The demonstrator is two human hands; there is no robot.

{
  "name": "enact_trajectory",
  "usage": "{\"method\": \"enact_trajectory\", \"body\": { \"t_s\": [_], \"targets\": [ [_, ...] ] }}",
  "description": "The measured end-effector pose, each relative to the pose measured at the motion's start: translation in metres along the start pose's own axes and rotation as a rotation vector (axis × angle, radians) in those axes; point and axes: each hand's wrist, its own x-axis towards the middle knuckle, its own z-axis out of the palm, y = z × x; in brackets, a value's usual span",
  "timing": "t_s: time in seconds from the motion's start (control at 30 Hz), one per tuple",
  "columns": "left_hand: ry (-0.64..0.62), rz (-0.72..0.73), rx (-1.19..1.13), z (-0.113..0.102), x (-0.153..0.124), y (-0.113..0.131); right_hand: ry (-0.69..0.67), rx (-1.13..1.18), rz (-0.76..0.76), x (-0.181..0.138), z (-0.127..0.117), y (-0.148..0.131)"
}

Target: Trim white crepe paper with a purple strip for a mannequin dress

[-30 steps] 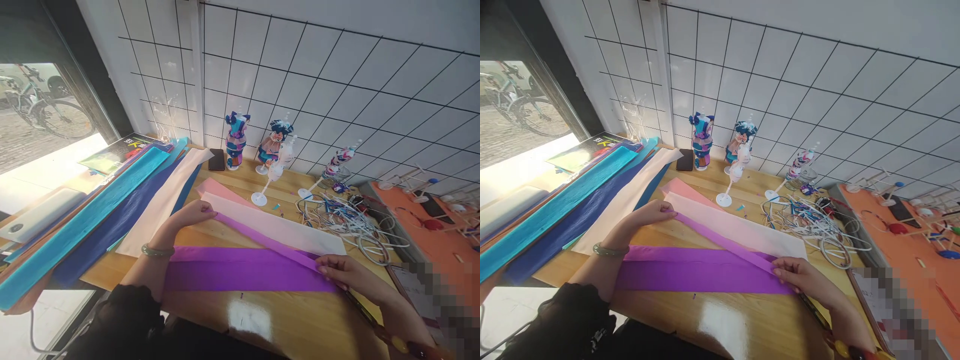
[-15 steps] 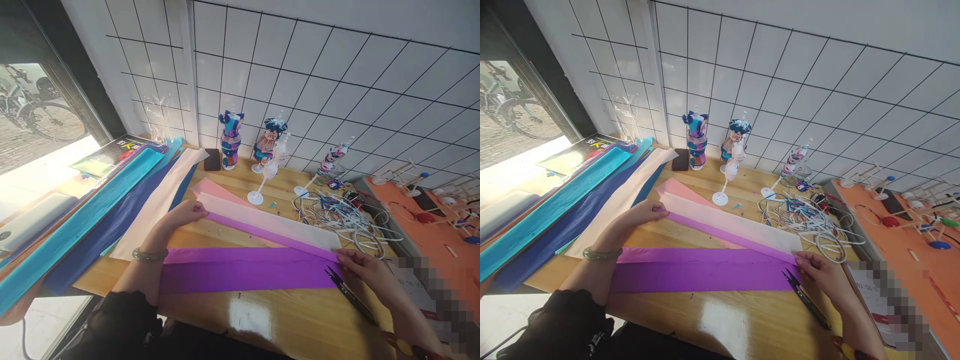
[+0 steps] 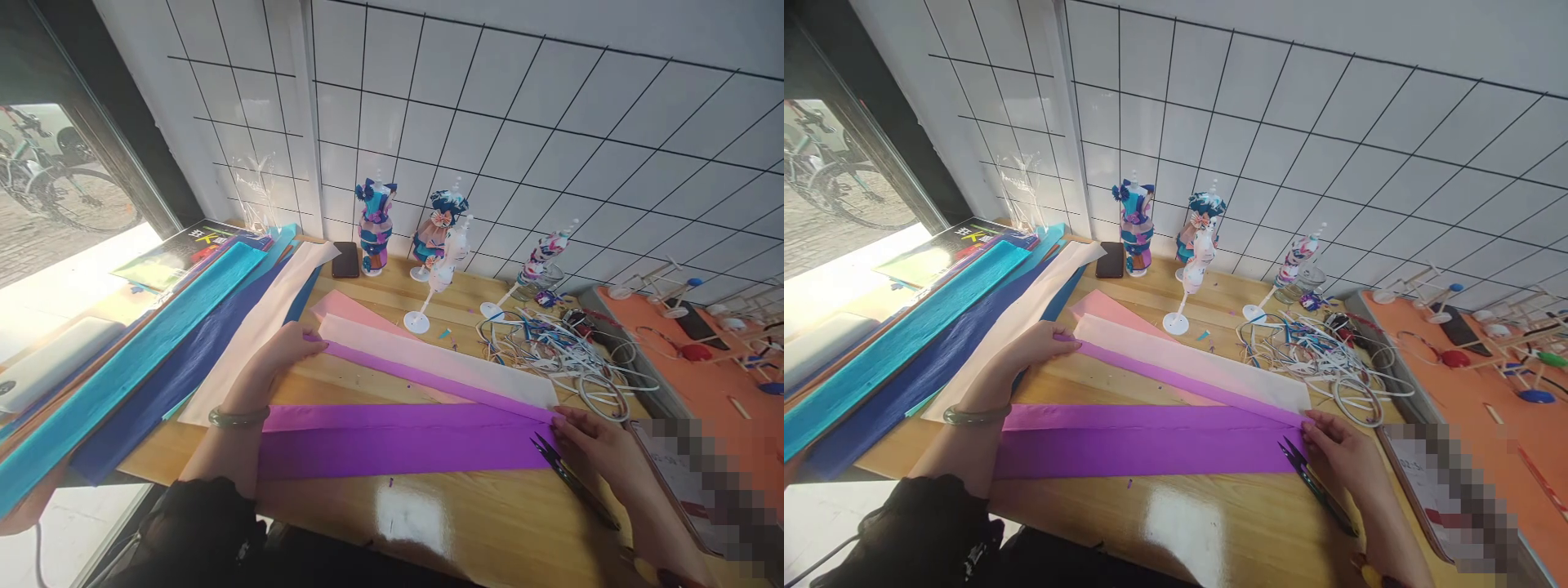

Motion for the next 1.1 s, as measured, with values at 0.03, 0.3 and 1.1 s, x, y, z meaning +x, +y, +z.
{"method": "enact_trajectory", "body": {
  "t_s": [0.03, 0.3, 1.1],
  "targets": [
    [-0.006, 0.001, -0.004, 0.0, 0.0, -0.001, 0.0, 0.005, 0.008, 0.0, 0.0, 0.003],
    [-0.044, 0.026, -0.001, -0.003, 0.003, -0.011, 0.03, 0.032, 0.024, -0.005, -0.002, 0.014],
    [0.136, 0.027, 0.047, 0.004, 0.005, -0.017, 0.042, 0.003, 0.187, 0.003, -0.006, 0.006]
  ]
}}
